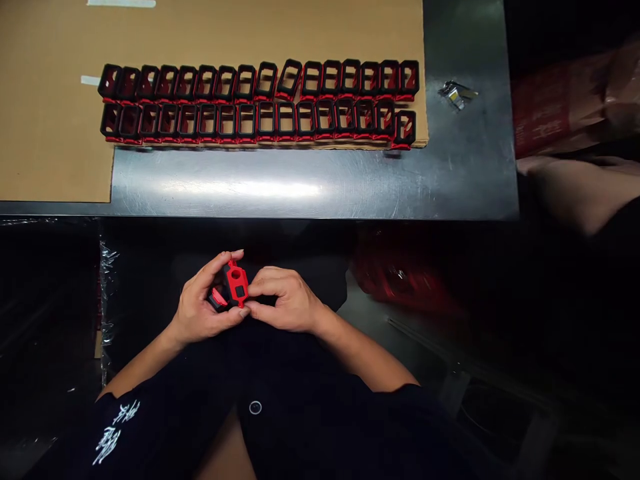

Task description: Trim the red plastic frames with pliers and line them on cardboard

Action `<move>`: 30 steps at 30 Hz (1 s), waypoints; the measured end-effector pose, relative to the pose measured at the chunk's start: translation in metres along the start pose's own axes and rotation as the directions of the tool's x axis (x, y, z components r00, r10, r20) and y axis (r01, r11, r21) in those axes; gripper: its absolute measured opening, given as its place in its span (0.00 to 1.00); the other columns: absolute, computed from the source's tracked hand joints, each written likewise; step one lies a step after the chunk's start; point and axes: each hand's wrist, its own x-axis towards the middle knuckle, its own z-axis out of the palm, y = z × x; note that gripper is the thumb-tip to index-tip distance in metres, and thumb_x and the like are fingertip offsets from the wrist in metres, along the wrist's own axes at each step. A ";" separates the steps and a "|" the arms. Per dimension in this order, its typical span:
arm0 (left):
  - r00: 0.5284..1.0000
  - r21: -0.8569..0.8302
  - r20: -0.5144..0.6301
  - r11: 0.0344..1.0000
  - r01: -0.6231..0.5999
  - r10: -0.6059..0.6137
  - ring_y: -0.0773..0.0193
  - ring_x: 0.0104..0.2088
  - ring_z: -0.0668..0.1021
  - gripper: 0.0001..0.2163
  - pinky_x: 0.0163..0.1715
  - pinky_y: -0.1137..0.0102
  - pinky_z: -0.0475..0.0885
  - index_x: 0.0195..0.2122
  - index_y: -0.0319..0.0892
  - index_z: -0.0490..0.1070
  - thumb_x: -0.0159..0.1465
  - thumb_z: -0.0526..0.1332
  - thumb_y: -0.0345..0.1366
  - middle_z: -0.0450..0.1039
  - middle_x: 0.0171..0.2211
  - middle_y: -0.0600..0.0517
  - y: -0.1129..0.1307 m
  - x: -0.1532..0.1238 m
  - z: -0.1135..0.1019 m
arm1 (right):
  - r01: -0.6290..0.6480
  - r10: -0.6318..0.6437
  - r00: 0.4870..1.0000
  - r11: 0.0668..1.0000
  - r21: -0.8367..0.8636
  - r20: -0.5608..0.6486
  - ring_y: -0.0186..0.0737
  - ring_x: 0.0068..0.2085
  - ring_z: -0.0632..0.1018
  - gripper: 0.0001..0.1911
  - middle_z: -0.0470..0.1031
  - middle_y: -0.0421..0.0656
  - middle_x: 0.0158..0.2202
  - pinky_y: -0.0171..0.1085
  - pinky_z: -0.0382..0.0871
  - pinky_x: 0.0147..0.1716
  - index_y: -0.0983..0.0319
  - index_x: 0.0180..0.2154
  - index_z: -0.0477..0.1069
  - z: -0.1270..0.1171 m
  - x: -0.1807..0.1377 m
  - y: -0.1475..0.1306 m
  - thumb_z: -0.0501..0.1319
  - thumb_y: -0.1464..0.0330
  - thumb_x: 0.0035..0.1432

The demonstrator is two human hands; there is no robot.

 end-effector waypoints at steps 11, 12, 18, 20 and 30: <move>0.999 0.149 0.040 0.989 0.028 -0.034 0.55 0.49 0.83 0.40 0.45 0.62 0.82 0.70 0.45 0.56 0.58 0.71 0.36 0.73 0.59 0.39 0.007 -0.001 0.002 | -0.384 0.434 0.900 0.742 0.550 0.043 0.35 0.37 0.78 0.14 0.79 0.44 0.37 0.32 0.74 0.38 0.64 0.45 0.78 -0.003 0.000 -0.009 0.69 0.63 0.60; 0.998 0.159 0.040 0.987 0.038 -0.045 0.57 0.44 0.84 0.41 0.42 0.64 0.83 0.71 0.45 0.53 0.58 0.71 0.36 0.73 0.59 0.39 0.007 -0.001 0.003 | -0.391 0.447 0.893 0.716 0.578 0.049 0.35 0.36 0.79 0.15 0.79 0.44 0.37 0.32 0.74 0.38 0.64 0.45 0.78 -0.002 0.000 -0.009 0.70 0.63 0.59; 0.998 0.277 0.033 0.959 -0.059 0.051 0.55 0.47 0.84 0.48 0.40 0.67 0.83 0.75 0.41 0.38 0.60 0.69 0.34 0.72 0.61 0.35 0.003 -0.002 0.004 | -0.424 0.477 0.878 0.730 0.536 0.045 0.36 0.39 0.81 0.19 0.80 0.45 0.39 0.32 0.76 0.40 0.65 0.47 0.77 0.001 0.003 -0.010 0.73 0.64 0.56; 0.993 0.324 0.037 0.939 -0.117 0.112 0.53 0.52 0.83 0.49 0.44 0.65 0.83 0.75 0.38 0.35 0.61 0.68 0.33 0.72 0.60 0.33 0.001 -0.001 0.004 | -0.404 0.453 0.891 0.787 0.466 0.007 0.35 0.38 0.80 0.20 0.80 0.44 0.40 0.31 0.76 0.40 0.64 0.47 0.77 0.001 0.005 -0.011 0.74 0.65 0.55; 0.957 0.390 0.063 0.875 -0.286 0.285 0.57 0.42 0.85 0.50 0.37 0.67 0.81 0.75 0.42 0.30 0.62 0.68 0.32 0.75 0.58 0.34 -0.008 -0.002 0.002 | -0.294 0.330 0.936 0.924 0.246 -0.123 0.32 0.33 0.77 0.13 0.78 0.42 0.35 0.29 0.73 0.32 0.63 0.43 0.80 0.003 0.006 -0.012 0.72 0.65 0.57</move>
